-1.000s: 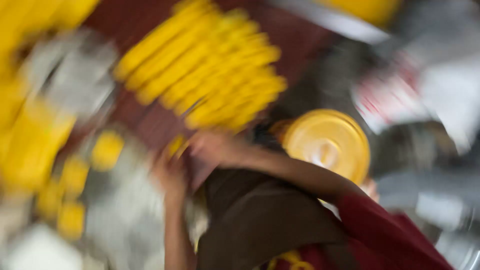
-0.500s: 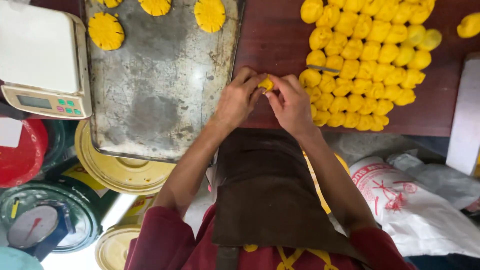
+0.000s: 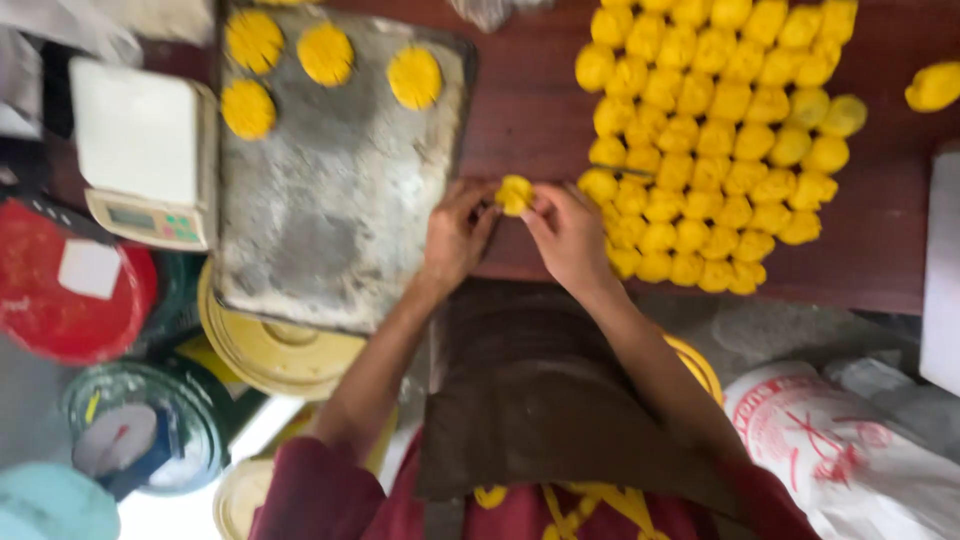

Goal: The person is shaping and scoring small balls of yellow dough into a flower-like pattern before placing them on a baking tray.

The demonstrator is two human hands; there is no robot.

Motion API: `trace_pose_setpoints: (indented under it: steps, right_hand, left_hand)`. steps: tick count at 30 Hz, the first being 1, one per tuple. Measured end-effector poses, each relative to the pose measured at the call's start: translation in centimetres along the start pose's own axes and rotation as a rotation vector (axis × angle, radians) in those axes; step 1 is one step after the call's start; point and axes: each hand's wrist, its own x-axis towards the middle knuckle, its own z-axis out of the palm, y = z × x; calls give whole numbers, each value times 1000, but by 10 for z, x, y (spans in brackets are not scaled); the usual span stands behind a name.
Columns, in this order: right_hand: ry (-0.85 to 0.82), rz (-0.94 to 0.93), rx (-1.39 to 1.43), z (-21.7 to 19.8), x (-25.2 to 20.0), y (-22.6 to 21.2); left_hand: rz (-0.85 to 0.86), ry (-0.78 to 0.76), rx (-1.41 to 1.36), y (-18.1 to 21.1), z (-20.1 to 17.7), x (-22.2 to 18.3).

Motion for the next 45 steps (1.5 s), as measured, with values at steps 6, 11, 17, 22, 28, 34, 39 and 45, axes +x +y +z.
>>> trace_pose_setpoints:
  steps: [6, 11, 17, 22, 28, 34, 39, 45]
  right_hand:
    - [-14, 29, 73, 19, 10, 12]
    - [-87, -71, 6, 7, 19, 14]
    - [-6, -108, 1, -1, 23, 11]
    - [-37, -35, -105, 19, 20, 11]
    - [-14, 200, -143, 14, 55, -27]
    - [47, -35, -633, 81, 85, -13]
    - [-201, 56, -893, 100, 70, 4]
    - [-180, 108, -815, 90, 94, 9]
  left_hand:
    - [139, 53, 89, 19, 11, 6]
    - [15, 90, 184, 31, 19, 7]
    - [77, 215, 137, 11, 23, 7]
    - [82, 133, 100, -2, 25, 10]
    - [154, 27, -136, 11, -28, -4]
    - [-79, 51, -301, -8, -90, -46]
    - [-186, 82, -396, -11, -114, -51]
    - [19, 187, -226, -11, -118, -35]
